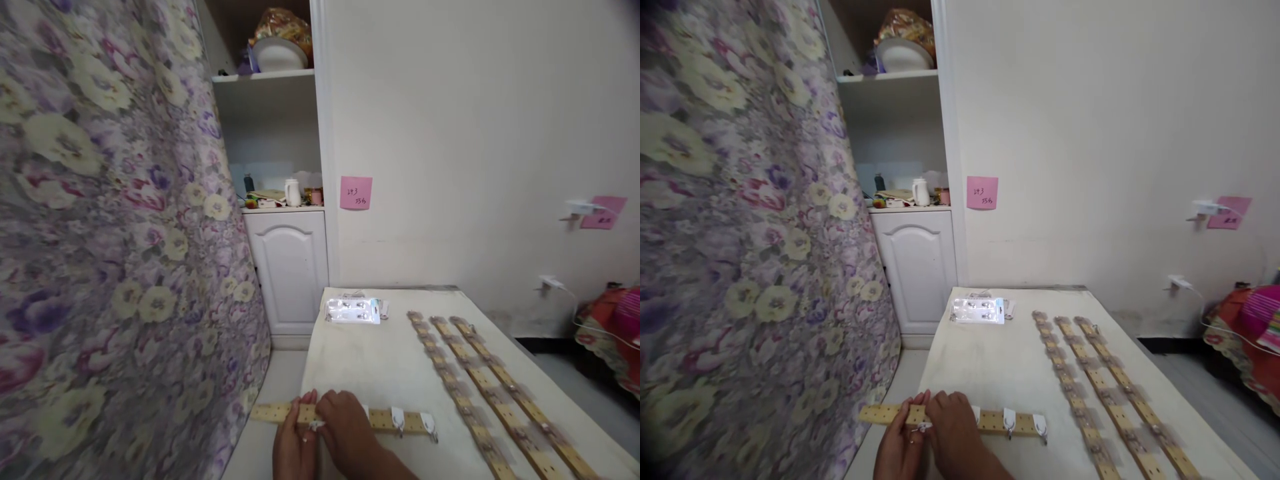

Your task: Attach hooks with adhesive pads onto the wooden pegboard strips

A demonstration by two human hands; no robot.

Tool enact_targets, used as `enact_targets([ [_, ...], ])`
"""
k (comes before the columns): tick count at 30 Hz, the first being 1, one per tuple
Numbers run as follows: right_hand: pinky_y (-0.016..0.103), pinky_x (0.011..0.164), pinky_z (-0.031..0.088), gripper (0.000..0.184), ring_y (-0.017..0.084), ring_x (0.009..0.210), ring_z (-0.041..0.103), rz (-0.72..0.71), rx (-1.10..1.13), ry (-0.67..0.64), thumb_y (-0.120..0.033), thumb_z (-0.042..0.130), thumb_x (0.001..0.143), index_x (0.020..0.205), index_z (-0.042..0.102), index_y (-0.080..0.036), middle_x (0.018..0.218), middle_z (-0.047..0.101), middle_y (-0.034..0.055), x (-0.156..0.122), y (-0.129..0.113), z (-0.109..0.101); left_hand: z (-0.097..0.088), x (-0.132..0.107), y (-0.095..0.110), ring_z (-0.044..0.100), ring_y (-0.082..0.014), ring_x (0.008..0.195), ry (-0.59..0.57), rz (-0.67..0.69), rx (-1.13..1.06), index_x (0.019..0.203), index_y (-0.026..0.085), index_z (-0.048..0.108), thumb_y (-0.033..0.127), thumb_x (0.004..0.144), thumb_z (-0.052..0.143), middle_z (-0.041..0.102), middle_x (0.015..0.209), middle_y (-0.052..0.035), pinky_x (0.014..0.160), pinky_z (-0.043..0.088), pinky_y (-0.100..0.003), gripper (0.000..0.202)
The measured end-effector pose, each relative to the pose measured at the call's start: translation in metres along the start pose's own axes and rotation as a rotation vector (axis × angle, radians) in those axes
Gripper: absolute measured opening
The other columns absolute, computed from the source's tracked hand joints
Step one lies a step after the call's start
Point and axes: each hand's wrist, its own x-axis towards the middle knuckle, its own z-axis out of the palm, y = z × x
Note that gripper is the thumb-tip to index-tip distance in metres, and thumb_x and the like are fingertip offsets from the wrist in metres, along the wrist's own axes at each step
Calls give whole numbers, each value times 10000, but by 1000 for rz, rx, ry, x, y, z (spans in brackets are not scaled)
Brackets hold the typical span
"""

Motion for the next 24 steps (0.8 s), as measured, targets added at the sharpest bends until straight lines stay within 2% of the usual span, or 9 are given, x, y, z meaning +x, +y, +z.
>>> enact_targets([
  [3,340,819,379,249,211,900,493,-9,-24,12,-149,493,794,1029,534,-220,1026,581,37,-3,5,1,3,5,0,612,-198,1051,10,39,-29,834,160,659,-4,616,595,710,983,-60,923,463,-232,280],
  [6,320,807,390,276,203,917,500,-21,24,34,-129,490,788,1045,518,-227,1051,575,31,-5,6,1,6,11,-2,668,-201,890,36,-42,-99,838,158,649,126,701,604,715,918,-73,812,523,-287,148],
  [9,300,813,396,254,189,932,504,-42,89,57,-120,478,793,1021,516,-225,1050,571,27,-5,8,-1,8,16,-6,678,-179,810,28,-122,-227,872,167,626,168,749,579,708,912,-72,723,538,-281,133],
  [12,287,811,401,233,184,929,509,-49,111,54,-122,481,789,991,525,-230,1020,578,20,-3,10,-4,9,18,-8,675,-148,825,10,-134,-331,888,182,608,138,785,538,698,926,-63,732,531,-248,132],
  [16,266,805,406,256,174,930,520,10,141,53,-114,503,767,986,536,-243,1014,572,13,-4,17,-9,9,21,-8,665,-142,889,-20,-119,-345,917,182,603,144,801,539,683,981,-76,757,528,-223,138],
  [20,276,819,398,251,175,922,514,43,144,78,-119,482,781,987,555,-242,1000,572,17,-11,22,-11,8,26,-14,642,-185,994,-32,-129,-353,976,187,582,115,783,561,665,1039,-92,813,535,-279,207],
  [24,297,865,379,371,184,952,499,43,134,95,-65,481,714,1026,564,-247,1040,572,20,-16,25,-10,7,29,-27,647,-206,989,-63,-143,-342,1003,174,565,86,767,576,660,1038,-113,840,537,-328,252],
])
